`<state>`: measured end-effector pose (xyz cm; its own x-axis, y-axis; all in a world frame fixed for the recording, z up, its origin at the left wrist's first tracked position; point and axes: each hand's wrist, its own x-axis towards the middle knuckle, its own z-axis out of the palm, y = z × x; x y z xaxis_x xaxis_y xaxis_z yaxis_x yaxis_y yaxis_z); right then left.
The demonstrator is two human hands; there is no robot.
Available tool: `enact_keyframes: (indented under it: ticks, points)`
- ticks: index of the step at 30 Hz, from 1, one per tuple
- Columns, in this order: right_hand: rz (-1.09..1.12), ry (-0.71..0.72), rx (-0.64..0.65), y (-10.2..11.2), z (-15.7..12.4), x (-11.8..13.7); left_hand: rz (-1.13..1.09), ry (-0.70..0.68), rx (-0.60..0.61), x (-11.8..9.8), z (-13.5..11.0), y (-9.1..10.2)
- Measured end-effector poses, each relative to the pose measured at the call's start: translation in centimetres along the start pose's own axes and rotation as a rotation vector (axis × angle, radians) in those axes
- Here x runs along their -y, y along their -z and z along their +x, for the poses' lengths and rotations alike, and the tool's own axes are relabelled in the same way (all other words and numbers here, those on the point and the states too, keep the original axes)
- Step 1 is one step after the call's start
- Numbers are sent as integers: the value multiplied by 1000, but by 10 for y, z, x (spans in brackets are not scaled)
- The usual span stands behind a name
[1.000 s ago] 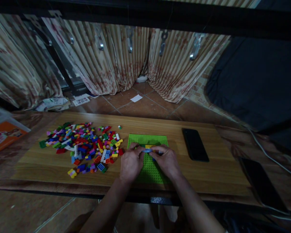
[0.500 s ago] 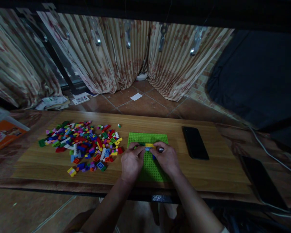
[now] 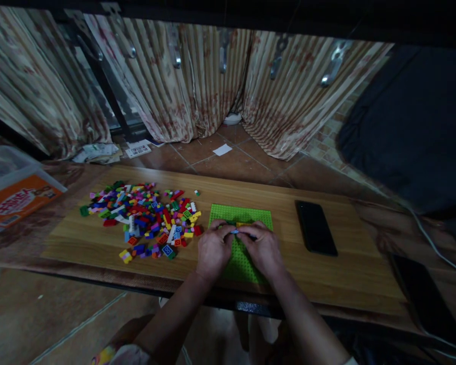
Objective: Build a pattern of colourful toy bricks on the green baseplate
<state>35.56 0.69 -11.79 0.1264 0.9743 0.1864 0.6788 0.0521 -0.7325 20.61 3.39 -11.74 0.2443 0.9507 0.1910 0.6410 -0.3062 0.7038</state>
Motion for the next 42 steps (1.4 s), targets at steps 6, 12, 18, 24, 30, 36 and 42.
enact_keyframes:
  ticks: [6, 12, 18, 24, 30, 36, 42]
  points:
    - [-28, 15, -18, -2, 2, -1, -2, 90, -16, -2, 1, 3]
    - [-41, 67, -1, -1, 1, 1, 20, 80, -4, 1, -1, -2]
    - [-141, 106, 18, -1, 1, 5, 51, 70, 15, 0, -1, -2]
    - [-175, 151, 30, -1, 2, 5, 69, 45, 19, 2, 0, -3]
    - [-231, 167, 29, -3, 2, 6, 66, 46, 8, 2, 0, -4]
    - [-117, 127, 24, 2, 5, 6, 51, 29, 7, 2, 0, 0]
    - [-55, 85, -12, 20, 6, 6, -17, 48, 43, 0, -2, 8]
